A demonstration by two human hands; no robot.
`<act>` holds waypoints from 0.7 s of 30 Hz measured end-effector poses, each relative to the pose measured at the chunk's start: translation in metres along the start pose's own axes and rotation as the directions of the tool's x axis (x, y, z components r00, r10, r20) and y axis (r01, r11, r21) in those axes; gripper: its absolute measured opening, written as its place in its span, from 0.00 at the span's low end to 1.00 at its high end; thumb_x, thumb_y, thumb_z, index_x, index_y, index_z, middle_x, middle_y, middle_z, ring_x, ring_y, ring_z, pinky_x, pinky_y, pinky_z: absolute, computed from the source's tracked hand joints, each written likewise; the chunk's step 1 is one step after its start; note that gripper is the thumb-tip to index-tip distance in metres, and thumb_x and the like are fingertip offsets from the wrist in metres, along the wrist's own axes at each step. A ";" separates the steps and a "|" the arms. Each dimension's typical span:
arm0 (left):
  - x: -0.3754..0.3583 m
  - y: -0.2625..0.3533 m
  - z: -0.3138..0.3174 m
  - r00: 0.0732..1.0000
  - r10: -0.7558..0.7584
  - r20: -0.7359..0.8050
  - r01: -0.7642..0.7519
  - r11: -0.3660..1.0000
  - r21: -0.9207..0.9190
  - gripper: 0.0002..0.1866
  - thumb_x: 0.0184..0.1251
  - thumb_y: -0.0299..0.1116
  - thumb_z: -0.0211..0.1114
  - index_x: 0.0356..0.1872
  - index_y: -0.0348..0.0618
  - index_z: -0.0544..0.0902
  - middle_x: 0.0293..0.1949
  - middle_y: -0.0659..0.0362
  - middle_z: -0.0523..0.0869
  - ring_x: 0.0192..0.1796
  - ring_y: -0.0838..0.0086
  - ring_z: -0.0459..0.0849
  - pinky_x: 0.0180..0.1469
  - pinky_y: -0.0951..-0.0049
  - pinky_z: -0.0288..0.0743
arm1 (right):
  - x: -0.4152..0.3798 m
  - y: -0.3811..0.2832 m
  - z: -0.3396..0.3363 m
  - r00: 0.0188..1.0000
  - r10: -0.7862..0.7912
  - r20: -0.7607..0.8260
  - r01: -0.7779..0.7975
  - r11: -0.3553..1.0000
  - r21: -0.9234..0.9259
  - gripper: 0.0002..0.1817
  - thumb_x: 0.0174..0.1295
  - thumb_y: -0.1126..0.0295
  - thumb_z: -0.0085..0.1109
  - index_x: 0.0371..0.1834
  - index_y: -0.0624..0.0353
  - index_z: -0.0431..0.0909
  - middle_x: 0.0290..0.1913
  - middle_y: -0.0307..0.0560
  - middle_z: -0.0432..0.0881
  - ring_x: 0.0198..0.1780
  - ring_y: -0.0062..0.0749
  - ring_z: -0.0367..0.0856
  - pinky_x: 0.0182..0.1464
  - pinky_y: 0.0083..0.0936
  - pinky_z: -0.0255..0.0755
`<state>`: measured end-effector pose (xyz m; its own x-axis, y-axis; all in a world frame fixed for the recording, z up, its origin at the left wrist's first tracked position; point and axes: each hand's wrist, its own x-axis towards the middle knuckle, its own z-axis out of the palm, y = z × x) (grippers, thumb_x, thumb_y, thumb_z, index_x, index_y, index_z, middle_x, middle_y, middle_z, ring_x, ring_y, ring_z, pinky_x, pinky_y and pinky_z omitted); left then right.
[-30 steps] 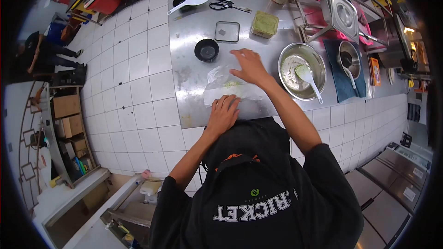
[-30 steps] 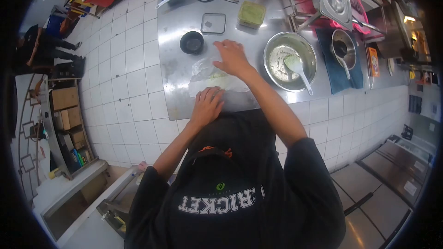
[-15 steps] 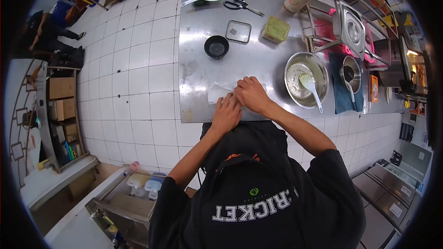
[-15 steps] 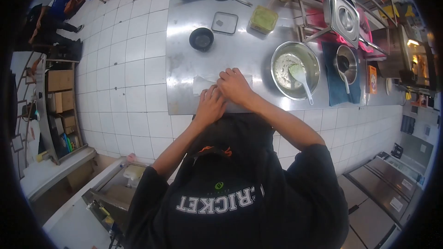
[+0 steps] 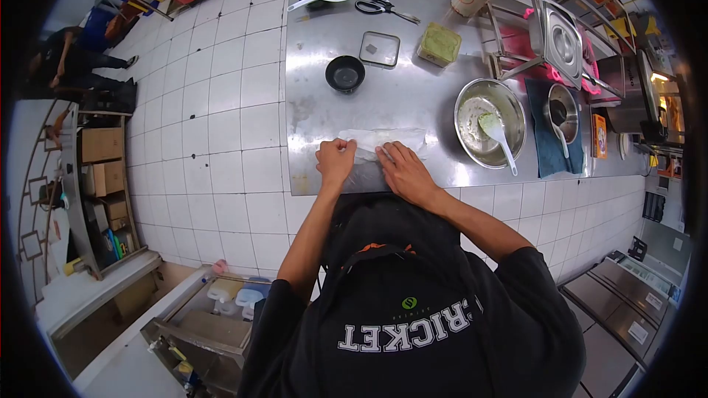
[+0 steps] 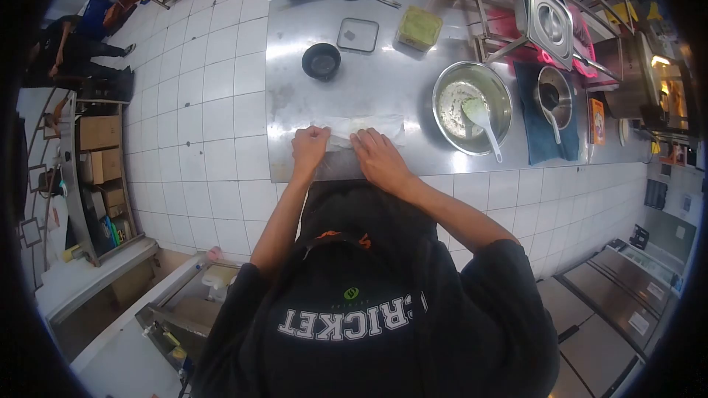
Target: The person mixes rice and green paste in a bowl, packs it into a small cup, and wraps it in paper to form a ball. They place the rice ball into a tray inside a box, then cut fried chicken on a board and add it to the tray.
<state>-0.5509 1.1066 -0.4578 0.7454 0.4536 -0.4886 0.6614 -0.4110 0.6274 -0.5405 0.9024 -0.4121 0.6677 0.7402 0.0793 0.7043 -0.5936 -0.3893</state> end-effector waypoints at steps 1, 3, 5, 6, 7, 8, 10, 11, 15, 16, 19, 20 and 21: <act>0.009 -0.015 0.003 1.000 -0.016 0.019 0.015 1.000 0.001 0.17 0.61 0.51 0.67 0.36 0.48 0.87 0.52 0.52 0.79 0.62 0.51 0.71 0.59 0.41 0.64 | 0.000 0.000 0.001 1.000 0.013 -0.012 -0.012 0.999 0.031 0.27 0.60 0.72 0.59 0.64 0.68 0.70 0.61 0.57 0.70 0.64 0.50 0.69 0.64 0.40 0.67; 0.008 -0.021 0.002 0.999 0.021 -0.028 -0.019 0.997 0.073 0.15 0.62 0.47 0.66 0.41 0.48 0.85 0.53 0.52 0.79 0.62 0.52 0.71 0.59 0.41 0.64 | -0.001 0.003 0.006 0.998 0.037 -0.059 -0.030 0.991 0.129 0.25 0.62 0.72 0.59 0.63 0.68 0.71 0.62 0.58 0.71 0.65 0.52 0.68 0.66 0.42 0.66; -0.010 -0.015 0.002 0.980 0.131 -0.147 -0.099 0.973 0.210 0.14 0.63 0.41 0.64 0.46 0.48 0.83 0.53 0.51 0.79 0.61 0.52 0.72 0.59 0.43 0.63 | -0.005 0.005 0.009 0.992 0.086 -0.087 -0.063 0.969 0.239 0.23 0.63 0.73 0.59 0.62 0.68 0.73 0.62 0.58 0.71 0.66 0.54 0.68 0.67 0.43 0.66; -0.014 -0.008 0.001 0.909 0.353 -0.221 -0.303 0.925 0.231 0.14 0.64 0.39 0.63 0.48 0.48 0.82 0.52 0.51 0.80 0.59 0.53 0.74 0.58 0.44 0.63 | -0.005 0.006 0.010 0.989 0.114 -0.095 -0.081 0.951 0.299 0.22 0.63 0.73 0.59 0.61 0.68 0.74 0.61 0.58 0.72 0.65 0.54 0.68 0.67 0.43 0.66; -0.016 0.001 0.000 0.782 0.552 -0.290 -0.488 0.831 0.267 0.15 0.64 0.36 0.62 0.51 0.48 0.80 0.50 0.51 0.81 0.58 0.53 0.75 0.57 0.45 0.63 | -0.002 0.007 0.010 0.985 0.140 -0.102 -0.095 0.929 0.357 0.21 0.63 0.73 0.59 0.60 0.68 0.75 0.61 0.58 0.72 0.65 0.54 0.69 0.67 0.44 0.66; -0.019 0.008 -0.001 0.610 0.715 -0.342 -0.642 0.699 0.316 0.16 0.64 0.33 0.61 0.53 0.47 0.79 0.49 0.51 0.83 0.56 0.54 0.76 0.56 0.47 0.63 | -0.002 0.007 0.010 0.983 0.149 -0.106 -0.100 0.923 0.371 0.20 0.63 0.73 0.59 0.59 0.68 0.75 0.61 0.58 0.73 0.65 0.54 0.69 0.67 0.43 0.67; -0.019 0.021 -0.002 0.691 0.712 -0.124 -0.638 0.682 0.357 0.16 0.65 0.32 0.61 0.53 0.45 0.78 0.43 0.52 0.85 0.53 0.55 0.78 0.54 0.49 0.62 | 0.000 0.007 0.008 0.980 0.163 -0.117 -0.105 0.913 0.394 0.19 0.64 0.73 0.59 0.57 0.68 0.77 0.60 0.58 0.74 0.64 0.54 0.70 0.67 0.42 0.67; -0.018 0.025 -0.003 0.720 0.694 -0.016 -0.638 0.671 0.379 0.16 0.65 0.31 0.60 0.54 0.45 0.78 0.41 0.52 0.86 0.52 0.55 0.80 0.53 0.50 0.62 | -0.002 0.009 0.011 0.975 0.176 -0.134 -0.107 0.905 0.411 0.18 0.63 0.75 0.58 0.56 0.67 0.77 0.59 0.58 0.74 0.63 0.54 0.72 0.65 0.41 0.69; -0.003 0.017 0.008 0.812 0.560 0.167 -0.549 0.632 0.547 0.18 0.64 0.32 0.62 0.55 0.46 0.77 0.35 0.55 0.88 0.49 0.57 0.81 0.50 0.49 0.62 | -0.003 0.027 0.031 0.925 0.342 -0.165 -0.191 0.795 0.576 0.19 0.60 0.79 0.56 0.56 0.62 0.77 0.56 0.57 0.74 0.55 0.51 0.76 0.57 0.38 0.73; 0.002 0.019 0.010 0.821 0.531 0.211 -0.543 0.610 0.577 0.19 0.63 0.33 0.62 0.56 0.48 0.76 0.35 0.56 0.88 0.49 0.58 0.81 0.49 0.49 0.62 | -0.003 0.030 0.034 0.897 0.415 -0.151 -0.231 0.733 0.639 0.20 0.59 0.80 0.56 0.57 0.61 0.76 0.55 0.57 0.74 0.53 0.50 0.77 0.55 0.37 0.74; 0.019 0.019 0.015 0.778 0.569 0.266 -0.581 0.492 0.649 0.19 0.60 0.33 0.65 0.53 0.50 0.76 0.37 0.55 0.87 0.48 0.58 0.81 0.48 0.49 0.63 | 0.012 0.048 0.043 0.784 0.612 -0.109 -0.361 0.591 0.721 0.26 0.57 0.82 0.54 0.61 0.57 0.72 0.50 0.55 0.74 0.46 0.48 0.78 0.48 0.37 0.75; 0.022 0.019 0.014 0.751 0.602 0.271 -0.596 0.443 0.670 0.19 0.59 0.33 0.66 0.52 0.51 0.77 0.37 0.55 0.86 0.47 0.58 0.81 0.48 0.49 0.63 | 0.016 0.059 0.045 0.812 0.577 -0.088 -0.382 0.640 0.667 0.27 0.56 0.81 0.56 0.62 0.57 0.69 0.50 0.55 0.74 0.44 0.50 0.78 0.47 0.37 0.75; 0.023 0.019 0.013 0.704 0.674 0.224 -0.621 0.430 0.656 0.18 0.58 0.32 0.66 0.51 0.50 0.77 0.38 0.53 0.85 0.47 0.57 0.81 0.48 0.50 0.64 | 0.019 0.069 0.046 0.845 0.528 -0.092 -0.376 0.707 0.599 0.26 0.56 0.80 0.57 0.60 0.57 0.70 0.49 0.56 0.74 0.43 0.50 0.79 0.47 0.38 0.75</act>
<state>-0.5203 1.0991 -0.4651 0.9892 -0.1353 -0.0566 -0.1236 -0.9767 0.1754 -0.4901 0.8899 -0.4799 0.9576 0.2830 -0.0541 0.1021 -0.5090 -0.8547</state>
